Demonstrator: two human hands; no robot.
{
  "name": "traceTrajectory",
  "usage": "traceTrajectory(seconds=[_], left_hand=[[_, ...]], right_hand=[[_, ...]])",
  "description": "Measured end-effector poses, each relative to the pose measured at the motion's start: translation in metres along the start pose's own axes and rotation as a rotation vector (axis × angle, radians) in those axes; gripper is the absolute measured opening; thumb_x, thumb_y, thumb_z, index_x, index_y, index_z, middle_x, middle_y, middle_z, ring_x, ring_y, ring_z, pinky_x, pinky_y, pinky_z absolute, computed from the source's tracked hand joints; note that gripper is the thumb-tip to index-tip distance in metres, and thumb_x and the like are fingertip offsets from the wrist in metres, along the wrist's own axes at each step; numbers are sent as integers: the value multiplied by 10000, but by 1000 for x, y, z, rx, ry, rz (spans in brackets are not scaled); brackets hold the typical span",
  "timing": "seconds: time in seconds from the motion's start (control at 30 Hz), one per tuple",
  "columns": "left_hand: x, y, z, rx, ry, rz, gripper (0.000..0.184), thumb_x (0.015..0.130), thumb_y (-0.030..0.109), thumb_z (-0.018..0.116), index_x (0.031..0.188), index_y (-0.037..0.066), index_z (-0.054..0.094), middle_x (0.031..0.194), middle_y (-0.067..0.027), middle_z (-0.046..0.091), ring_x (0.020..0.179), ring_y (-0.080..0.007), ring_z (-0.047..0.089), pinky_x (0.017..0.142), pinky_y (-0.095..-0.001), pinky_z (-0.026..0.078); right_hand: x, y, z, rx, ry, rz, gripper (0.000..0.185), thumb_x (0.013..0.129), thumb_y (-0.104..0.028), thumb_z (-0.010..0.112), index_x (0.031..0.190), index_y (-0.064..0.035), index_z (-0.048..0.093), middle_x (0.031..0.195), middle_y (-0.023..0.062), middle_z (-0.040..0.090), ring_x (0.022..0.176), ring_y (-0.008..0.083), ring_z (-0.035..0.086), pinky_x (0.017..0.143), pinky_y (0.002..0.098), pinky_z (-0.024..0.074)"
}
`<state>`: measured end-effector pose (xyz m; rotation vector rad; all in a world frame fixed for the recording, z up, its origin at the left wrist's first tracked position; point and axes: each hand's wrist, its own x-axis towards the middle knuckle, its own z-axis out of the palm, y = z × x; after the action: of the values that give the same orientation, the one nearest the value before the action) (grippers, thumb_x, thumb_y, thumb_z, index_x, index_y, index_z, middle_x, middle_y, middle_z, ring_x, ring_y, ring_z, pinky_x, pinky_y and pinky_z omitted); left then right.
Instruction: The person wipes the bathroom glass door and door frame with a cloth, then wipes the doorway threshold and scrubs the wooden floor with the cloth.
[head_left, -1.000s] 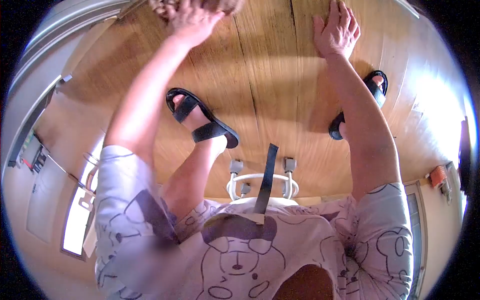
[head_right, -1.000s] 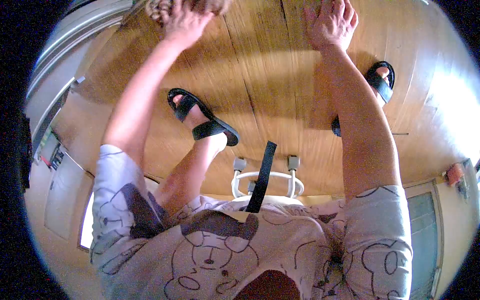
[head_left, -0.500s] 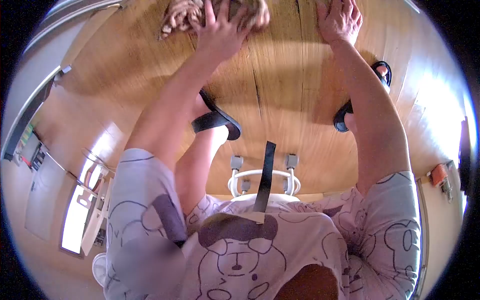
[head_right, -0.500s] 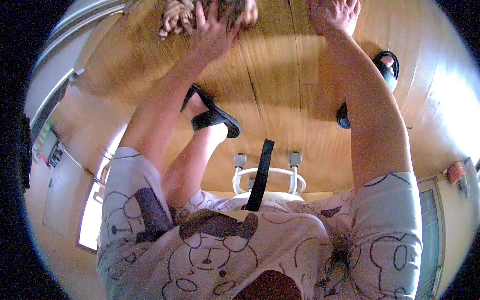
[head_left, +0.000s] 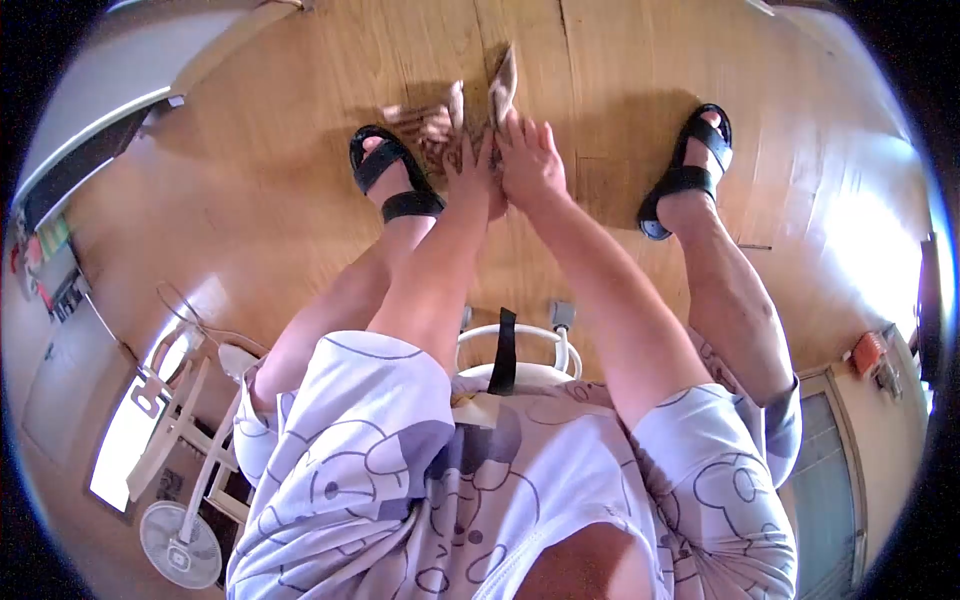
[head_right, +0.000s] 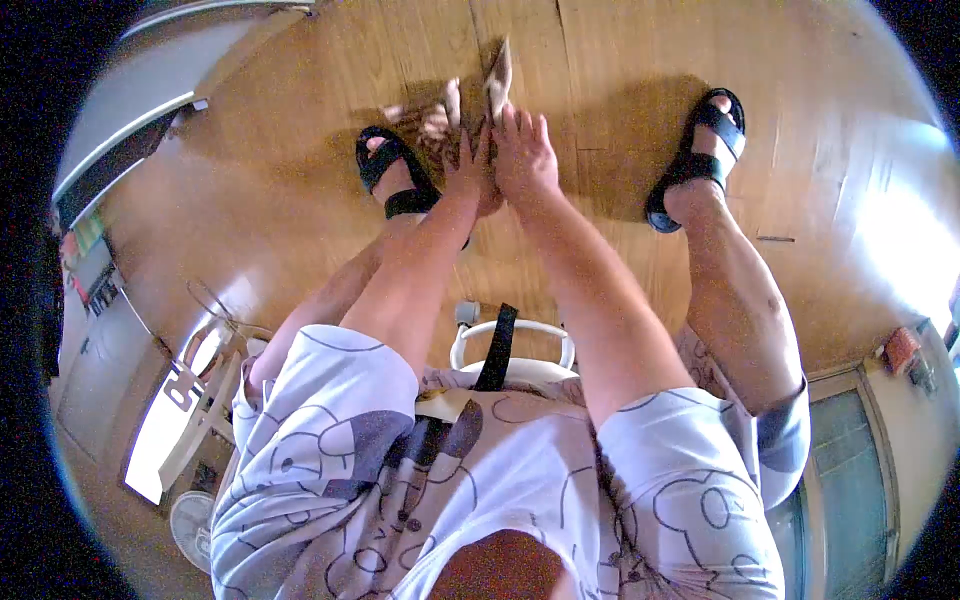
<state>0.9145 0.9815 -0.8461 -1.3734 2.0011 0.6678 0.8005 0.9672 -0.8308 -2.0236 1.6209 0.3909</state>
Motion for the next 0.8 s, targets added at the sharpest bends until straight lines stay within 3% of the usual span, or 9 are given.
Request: traceTrajectory(seconds=[0.03,0.17,0.27,0.33,0.4,0.6,0.7,0.77,0.8], left_hand=[[-5,4,-1,-36,-25,13,585,826,361,500,1389,308,351,1524,-56,76,1386,-377,39,1054,-630,134],[-31,16,2,-54,-187,-8,554,844,344,490,1382,333,357,1526,-53,60,1393,-341,54,1062,-609,136],[-70,16,23,-254,193,-256,587,933,290,354,1461,146,143,1524,-115,17,1395,-344,-7,1089,-556,64],[-75,12,40,-200,164,-274,571,939,281,343,1457,133,154,1516,-152,18,1392,-356,-4,1090,-551,62],[-60,1,47,-137,146,-293,557,945,272,333,1453,119,164,1507,-189,20,1389,-368,-1,1090,-545,59],[-24,-6,50,-354,304,-178,562,921,241,370,1423,48,205,1481,-255,43,1371,-424,29,1085,-559,68],[-5,-25,26,-247,414,-68,537,881,272,421,1354,28,351,1466,-248,150,1351,-425,147,1081,-567,93],[29,-43,-16,-217,588,68,482,863,271,412,1262,8,475,1437,-237,254,1332,-401,234,1089,-557,104],[48,-53,-47,-113,575,96,473,870,263,385,1262,16,483,1417,-241,290,1326,-390,253,1097,-548,106]], right_hand=[[-12,-2,-4,-69,-26,-11,482,912,-245,381,1370,-98,372,1463,120,263,1345,301,232,1104,457,147],[-42,-7,-3,-248,-83,122,514,897,-284,426,1370,-92,370,1461,143,250,1349,306,226,1107,445,152],[-51,-14,8,-60,218,-23,561,888,-332,458,1385,-98,344,1477,156,196,1366,319,181,1113,447,138],[-48,-28,20,54,253,-87,618,878,-382,476,1398,-92,312,1487,157,157,1379,330,135,1119,453,122],[-39,-40,27,231,224,33,644,877,-414,471,1406,-91,297,1488,166,150,1382,339,118,1117,459,121],[-17,-22,48,193,126,106,702,862,-437,475,1412,-57,259,1483,193,134,1360,388,132,1095,506,140],[-2,-21,41,117,91,91,637,917,-460,377,1412,-72,276,1485,174,158,1368,357,142,1102,494,136],[38,-10,29,163,443,84,632,919,-450,364,1399,-46,291,1449,197,243,1333,377,228,1087,510,182],[67,-5,7,29,391,112,628,921,-446,360,1385,-26,306,1415,215,301,1293,389,302,1077,505,219]])
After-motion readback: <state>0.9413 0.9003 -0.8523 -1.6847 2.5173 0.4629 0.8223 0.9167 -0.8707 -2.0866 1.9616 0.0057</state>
